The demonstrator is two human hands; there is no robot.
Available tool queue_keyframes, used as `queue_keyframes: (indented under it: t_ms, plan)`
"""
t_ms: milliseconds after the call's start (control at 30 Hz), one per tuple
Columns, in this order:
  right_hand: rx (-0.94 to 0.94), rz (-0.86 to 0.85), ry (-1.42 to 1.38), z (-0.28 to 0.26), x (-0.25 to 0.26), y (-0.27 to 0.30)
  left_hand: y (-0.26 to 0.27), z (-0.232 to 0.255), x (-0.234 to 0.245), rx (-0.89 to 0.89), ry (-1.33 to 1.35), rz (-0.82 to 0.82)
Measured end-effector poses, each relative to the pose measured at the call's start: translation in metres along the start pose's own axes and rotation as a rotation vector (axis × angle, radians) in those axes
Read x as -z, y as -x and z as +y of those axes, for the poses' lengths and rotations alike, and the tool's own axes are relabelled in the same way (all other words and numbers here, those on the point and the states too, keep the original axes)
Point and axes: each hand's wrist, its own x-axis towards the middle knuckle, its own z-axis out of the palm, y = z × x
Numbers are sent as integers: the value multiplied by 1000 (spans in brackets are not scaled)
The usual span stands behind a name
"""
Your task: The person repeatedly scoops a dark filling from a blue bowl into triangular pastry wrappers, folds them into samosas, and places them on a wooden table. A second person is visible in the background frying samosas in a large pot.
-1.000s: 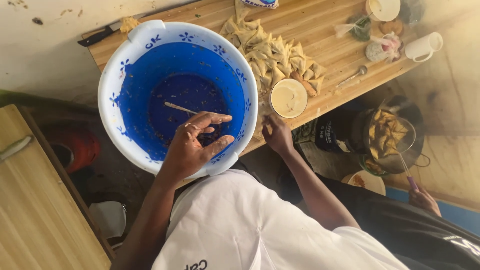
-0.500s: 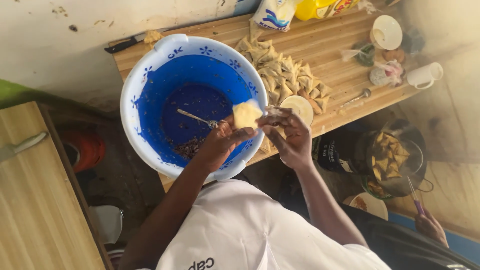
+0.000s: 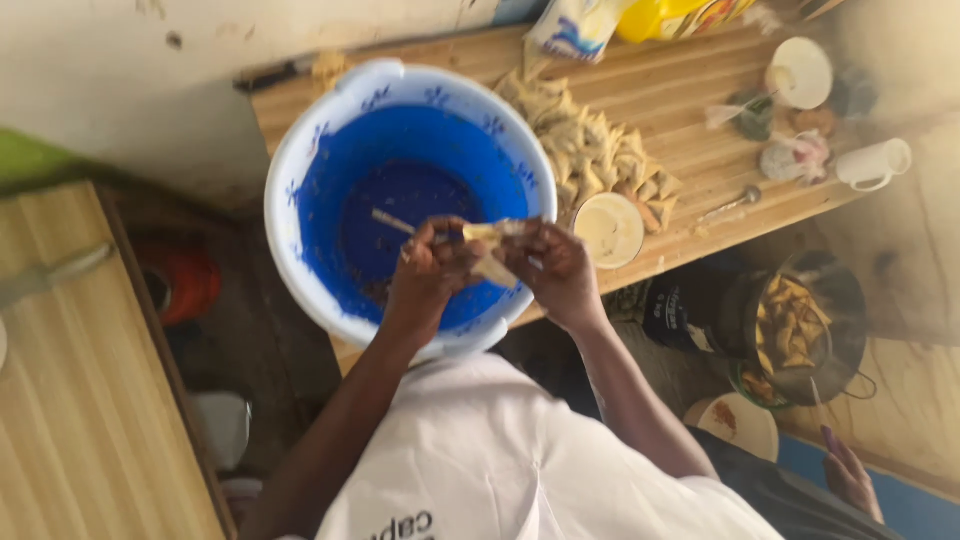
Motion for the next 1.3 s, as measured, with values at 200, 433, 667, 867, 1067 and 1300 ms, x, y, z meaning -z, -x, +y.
queue_keyframes:
  t_ms: [200, 433, 667, 867, 1067, 1300]
  plan:
    - [350, 10, 301, -26, -36, -17, 9, 3, 19, -210, -598, 265]
    - [486, -348, 392, -52, -58, -53, 21, 61, 26, -194, -904, -156]
    - [391, -618, 479, 51, -91, -130, 46, 53, 78, -317, -804, -191]
    - [801, -1149, 1449, 171, -86, -136, 71, 80, 94, -603, -959, 38]
    - [1296, -1224, 1394, 198, -61, -167, 91, 95, 100, -478, -712, 94]
    - [416, -1342, 1515, 223, -23, -181, 92, 85, 108, -408, -373, 121]
